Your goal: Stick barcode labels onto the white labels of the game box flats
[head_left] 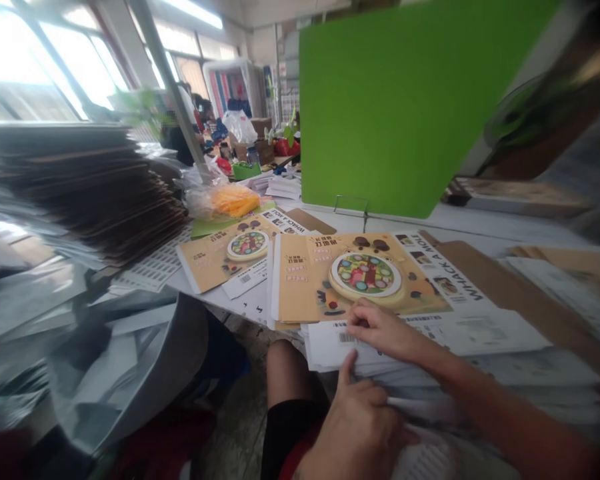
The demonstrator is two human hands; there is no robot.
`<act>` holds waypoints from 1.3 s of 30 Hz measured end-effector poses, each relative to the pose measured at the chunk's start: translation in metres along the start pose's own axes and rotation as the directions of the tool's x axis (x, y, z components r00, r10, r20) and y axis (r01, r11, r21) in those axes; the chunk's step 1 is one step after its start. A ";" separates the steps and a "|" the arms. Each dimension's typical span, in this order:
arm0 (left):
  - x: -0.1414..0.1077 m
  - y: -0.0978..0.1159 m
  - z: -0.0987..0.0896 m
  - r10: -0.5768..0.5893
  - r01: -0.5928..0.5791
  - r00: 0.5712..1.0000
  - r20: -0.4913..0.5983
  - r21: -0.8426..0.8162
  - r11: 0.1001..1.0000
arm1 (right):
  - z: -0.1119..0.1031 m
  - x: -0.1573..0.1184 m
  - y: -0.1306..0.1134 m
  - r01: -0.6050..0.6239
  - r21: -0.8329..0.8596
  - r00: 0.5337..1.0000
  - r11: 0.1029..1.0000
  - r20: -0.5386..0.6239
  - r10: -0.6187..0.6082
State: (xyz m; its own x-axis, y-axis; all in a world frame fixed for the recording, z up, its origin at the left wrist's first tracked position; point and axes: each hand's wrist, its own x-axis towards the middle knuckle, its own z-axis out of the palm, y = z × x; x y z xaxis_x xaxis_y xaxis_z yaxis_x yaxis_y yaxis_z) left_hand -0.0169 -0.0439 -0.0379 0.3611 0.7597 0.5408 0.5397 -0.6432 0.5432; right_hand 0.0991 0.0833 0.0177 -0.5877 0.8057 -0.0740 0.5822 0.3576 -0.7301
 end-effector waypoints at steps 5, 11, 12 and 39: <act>0.001 0.000 -0.003 0.011 -0.011 1.000 0.019 0.025 1.000 | 0.002 0.001 0.002 0.006 -0.017 1.000 1.000 -0.005 -0.006; 0.002 0.001 -0.004 -0.002 0.001 0.999 0.037 0.035 0.999 | 0.002 0.002 0.001 -0.002 -0.038 1.000 0.999 -0.008 0.002; 0.002 0.001 -0.004 -0.004 0.002 0.999 0.042 0.038 0.999 | 0.002 0.001 0.001 -0.003 -0.040 1.000 0.999 -0.008 0.003; 0.009 -0.003 -0.015 -0.055 0.031 0.973 0.226 0.111 0.993 | 0.006 -0.005 -0.005 -0.061 -0.170 0.992 0.984 -0.124 0.040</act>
State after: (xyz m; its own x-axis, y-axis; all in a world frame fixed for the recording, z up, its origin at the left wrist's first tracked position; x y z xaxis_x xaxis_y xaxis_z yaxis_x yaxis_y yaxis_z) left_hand -0.0268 -0.0365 -0.0245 0.4935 0.7960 0.3506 0.6316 -0.6051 0.4847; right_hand 0.0955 0.0751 0.0180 -0.4900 0.8715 -0.0183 0.7038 0.3831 -0.5983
